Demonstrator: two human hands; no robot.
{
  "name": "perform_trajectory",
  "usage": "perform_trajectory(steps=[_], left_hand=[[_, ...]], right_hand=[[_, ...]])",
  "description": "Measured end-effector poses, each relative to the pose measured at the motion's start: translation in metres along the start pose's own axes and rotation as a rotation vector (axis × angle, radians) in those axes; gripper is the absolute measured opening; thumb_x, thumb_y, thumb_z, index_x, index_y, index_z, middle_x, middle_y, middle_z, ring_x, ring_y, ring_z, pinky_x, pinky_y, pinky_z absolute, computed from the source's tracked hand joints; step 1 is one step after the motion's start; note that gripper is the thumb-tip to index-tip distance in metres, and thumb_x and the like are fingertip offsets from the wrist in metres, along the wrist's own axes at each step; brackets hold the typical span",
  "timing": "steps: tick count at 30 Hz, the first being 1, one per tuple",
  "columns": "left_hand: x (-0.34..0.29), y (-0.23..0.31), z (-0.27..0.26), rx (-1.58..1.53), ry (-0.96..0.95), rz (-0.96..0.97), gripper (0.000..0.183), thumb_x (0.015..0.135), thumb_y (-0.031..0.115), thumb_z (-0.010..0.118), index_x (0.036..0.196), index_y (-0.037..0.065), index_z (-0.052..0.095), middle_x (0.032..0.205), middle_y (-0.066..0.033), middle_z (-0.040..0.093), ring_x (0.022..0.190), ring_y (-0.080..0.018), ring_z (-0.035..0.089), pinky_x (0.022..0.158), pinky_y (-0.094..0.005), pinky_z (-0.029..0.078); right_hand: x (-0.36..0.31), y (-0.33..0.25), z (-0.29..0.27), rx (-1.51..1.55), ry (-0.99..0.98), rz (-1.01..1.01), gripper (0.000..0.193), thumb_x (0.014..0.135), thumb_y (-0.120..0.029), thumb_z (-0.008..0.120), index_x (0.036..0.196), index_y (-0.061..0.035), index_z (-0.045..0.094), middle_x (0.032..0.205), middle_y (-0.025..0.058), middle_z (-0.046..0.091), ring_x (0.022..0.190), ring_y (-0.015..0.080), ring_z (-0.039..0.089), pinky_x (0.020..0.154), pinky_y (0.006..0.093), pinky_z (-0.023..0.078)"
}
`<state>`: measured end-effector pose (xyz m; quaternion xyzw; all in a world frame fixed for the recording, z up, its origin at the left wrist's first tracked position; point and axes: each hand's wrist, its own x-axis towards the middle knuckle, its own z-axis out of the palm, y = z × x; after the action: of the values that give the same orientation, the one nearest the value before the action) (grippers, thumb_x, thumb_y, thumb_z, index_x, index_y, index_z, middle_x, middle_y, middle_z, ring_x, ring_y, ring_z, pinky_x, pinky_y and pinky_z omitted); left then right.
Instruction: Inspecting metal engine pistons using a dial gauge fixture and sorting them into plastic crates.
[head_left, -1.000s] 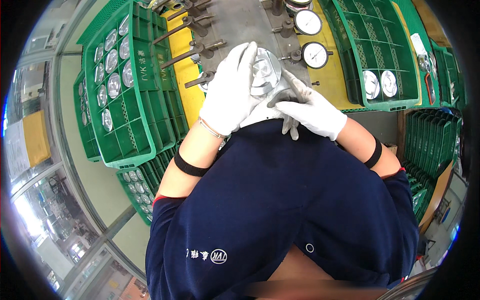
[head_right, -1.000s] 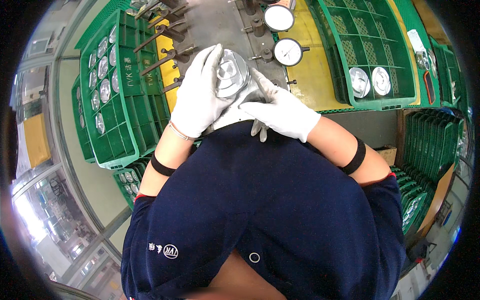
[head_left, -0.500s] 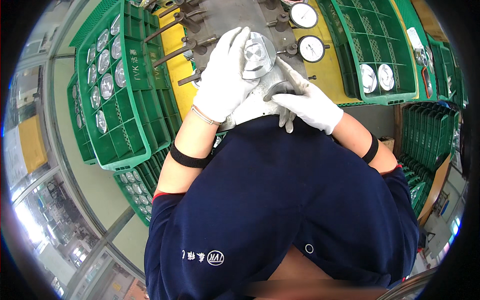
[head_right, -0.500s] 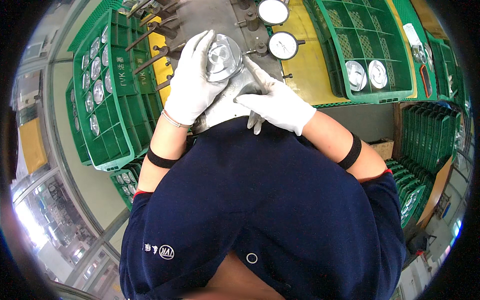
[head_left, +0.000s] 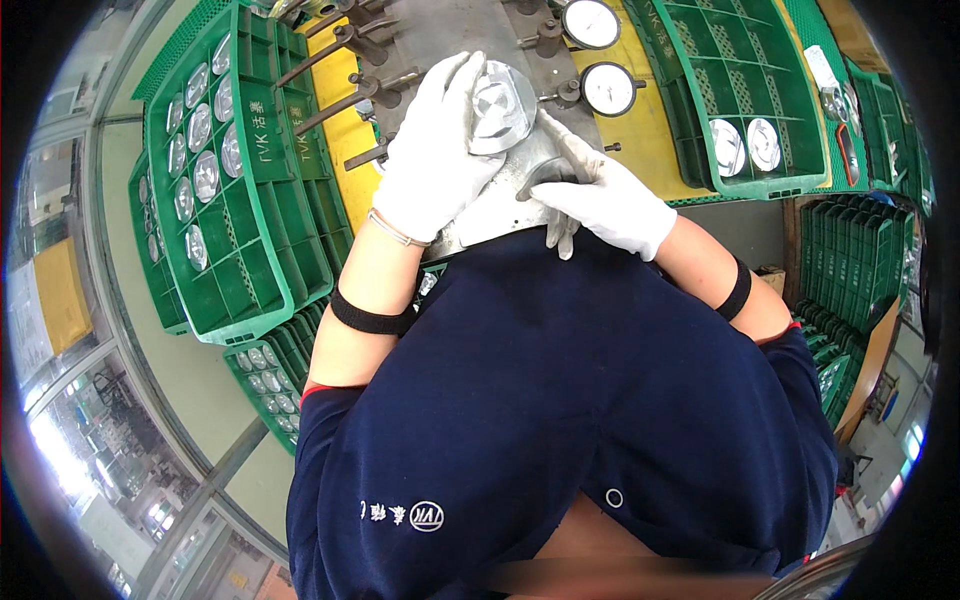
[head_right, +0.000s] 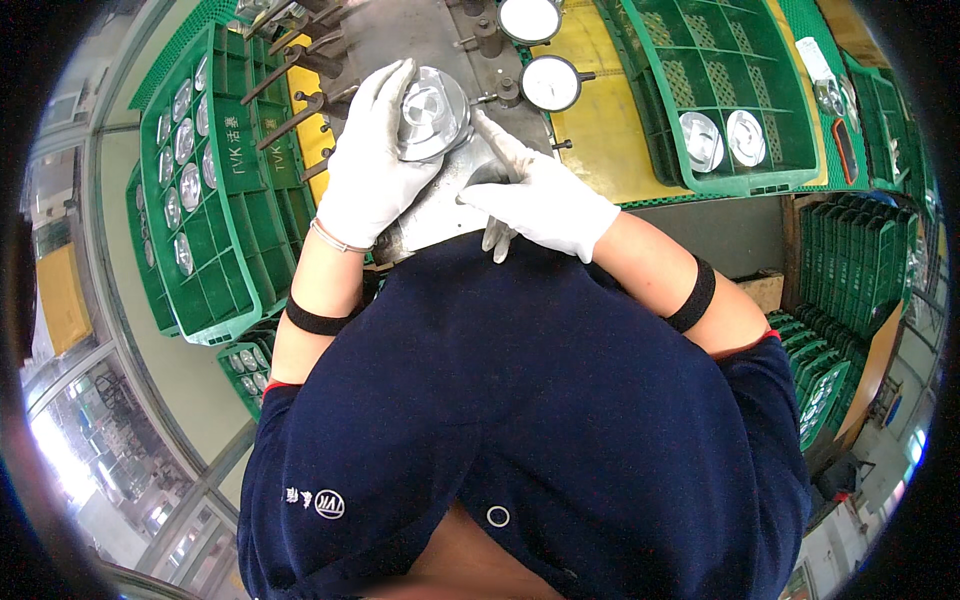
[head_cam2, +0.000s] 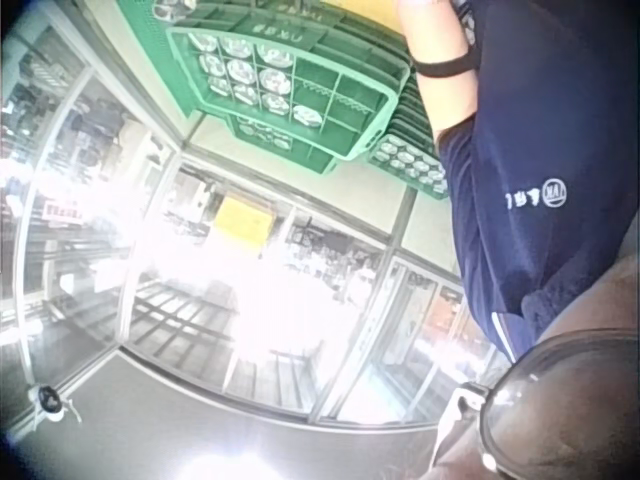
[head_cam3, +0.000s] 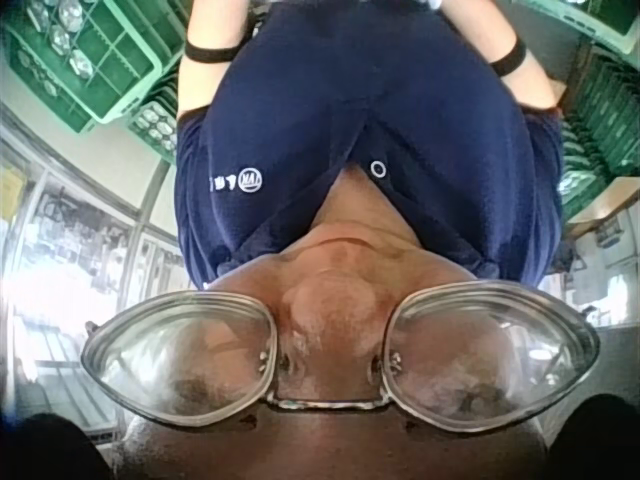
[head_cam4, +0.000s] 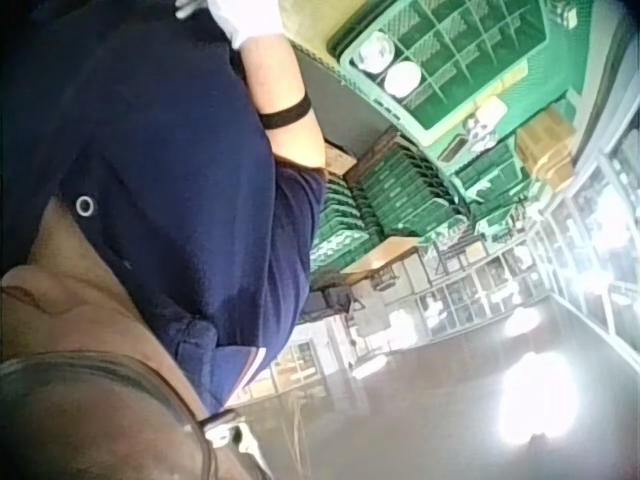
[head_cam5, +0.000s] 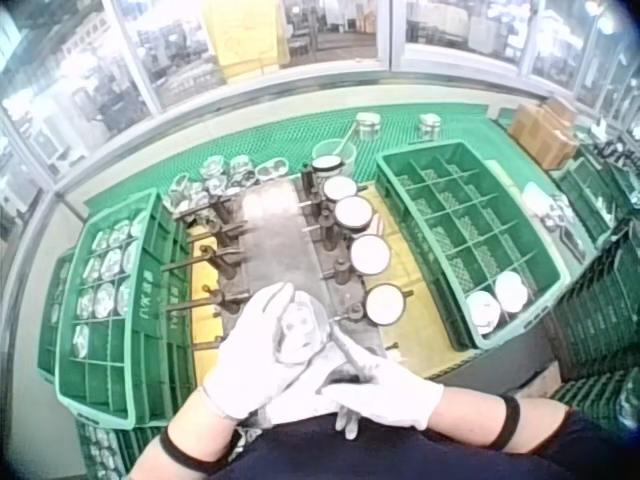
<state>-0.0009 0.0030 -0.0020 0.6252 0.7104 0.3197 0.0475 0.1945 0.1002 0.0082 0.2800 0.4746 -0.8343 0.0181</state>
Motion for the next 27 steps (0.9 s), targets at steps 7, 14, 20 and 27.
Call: perform_trajectory(steps=[7,14,20,27], left_hand=[[0.0,0.002,0.002,0.015,0.014,-0.015,0.084,0.068,0.015,0.083,0.142,0.004,0.046,0.137,-0.0202,0.051,0.127,-0.0368,0.052,0.108,-0.0413,0.045],[0.001,0.001,0.004,0.069,0.021,0.016,0.079,0.072,0.016,0.074,0.143,-0.001,0.042,0.137,-0.0231,0.049,0.125,-0.039,0.051,0.107,-0.0412,0.044],[0.0,0.004,0.007,0.048,0.051,-0.016,0.083,0.068,0.016,0.081,0.143,0.004,0.046,0.139,-0.0201,0.05,0.128,-0.0372,0.051,0.109,-0.0419,0.044],[0.0,0.001,0.009,0.062,0.077,0.001,0.081,0.07,0.015,0.08,0.142,0.004,0.046,0.138,-0.0203,0.05,0.126,-0.0377,0.051,0.107,-0.0426,0.045]], right_hand=[[-0.002,0.005,-0.005,-0.034,-0.052,-0.038,0.091,0.094,-0.01,0.065,0.16,-0.0101,0.002,0.107,0.0178,0.065,0.064,0.02,0.067,0.055,0.0313,0.059],[-0.001,0.005,-0.004,-0.007,-0.038,-0.016,0.09,0.094,-0.009,0.064,0.161,-0.0147,0.003,0.107,0.0174,0.067,0.062,0.0196,0.066,0.055,0.0328,0.059],[-0.002,0.003,-0.004,0.024,-0.053,-0.023,0.09,0.094,-0.008,0.064,0.161,-0.0166,0.004,0.099,0.0163,0.068,0.062,0.0198,0.067,0.055,0.0331,0.06],[0.001,0.005,-0.004,-0.012,-0.041,-0.012,0.09,0.094,-0.01,0.064,0.161,-0.0188,0.004,0.1,0.0156,0.069,0.063,0.02,0.068,0.057,0.0335,0.06]])
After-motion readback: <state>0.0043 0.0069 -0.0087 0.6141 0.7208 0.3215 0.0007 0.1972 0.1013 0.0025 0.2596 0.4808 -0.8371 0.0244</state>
